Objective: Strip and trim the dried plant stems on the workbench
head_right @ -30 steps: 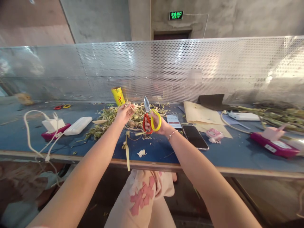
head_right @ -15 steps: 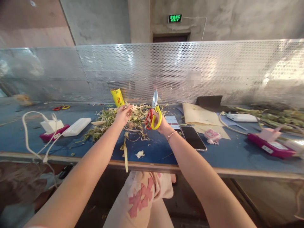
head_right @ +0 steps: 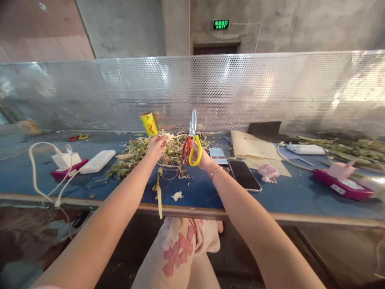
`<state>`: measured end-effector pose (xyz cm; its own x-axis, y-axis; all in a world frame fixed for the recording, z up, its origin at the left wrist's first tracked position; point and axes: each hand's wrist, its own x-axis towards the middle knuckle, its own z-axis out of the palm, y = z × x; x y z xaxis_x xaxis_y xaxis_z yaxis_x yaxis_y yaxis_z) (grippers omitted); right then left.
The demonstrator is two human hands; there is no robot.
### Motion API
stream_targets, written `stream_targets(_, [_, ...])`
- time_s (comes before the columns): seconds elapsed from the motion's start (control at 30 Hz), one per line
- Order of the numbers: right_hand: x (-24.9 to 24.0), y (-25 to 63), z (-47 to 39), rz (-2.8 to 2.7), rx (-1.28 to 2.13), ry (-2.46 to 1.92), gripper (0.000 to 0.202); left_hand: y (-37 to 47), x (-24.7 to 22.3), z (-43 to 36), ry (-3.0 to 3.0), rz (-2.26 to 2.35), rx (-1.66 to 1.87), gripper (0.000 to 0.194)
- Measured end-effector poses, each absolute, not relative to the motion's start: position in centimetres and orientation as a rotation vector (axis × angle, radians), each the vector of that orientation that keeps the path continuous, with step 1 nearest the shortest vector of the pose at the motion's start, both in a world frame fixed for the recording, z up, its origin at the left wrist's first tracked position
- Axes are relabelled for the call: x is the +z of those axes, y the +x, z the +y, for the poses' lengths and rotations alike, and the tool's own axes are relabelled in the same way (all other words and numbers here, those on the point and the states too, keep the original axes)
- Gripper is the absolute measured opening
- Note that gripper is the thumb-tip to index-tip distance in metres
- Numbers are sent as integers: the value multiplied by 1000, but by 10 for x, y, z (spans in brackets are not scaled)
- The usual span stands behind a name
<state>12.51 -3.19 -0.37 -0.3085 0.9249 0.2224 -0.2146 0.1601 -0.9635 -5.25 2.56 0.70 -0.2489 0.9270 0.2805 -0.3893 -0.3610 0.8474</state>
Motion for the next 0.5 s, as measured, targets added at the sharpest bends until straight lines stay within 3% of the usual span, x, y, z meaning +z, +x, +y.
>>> stream_targets(0.5, [-20, 119, -21, -1363, 1389, -827, 26, -53, 5, 31, 1024, 811, 1810, 19])
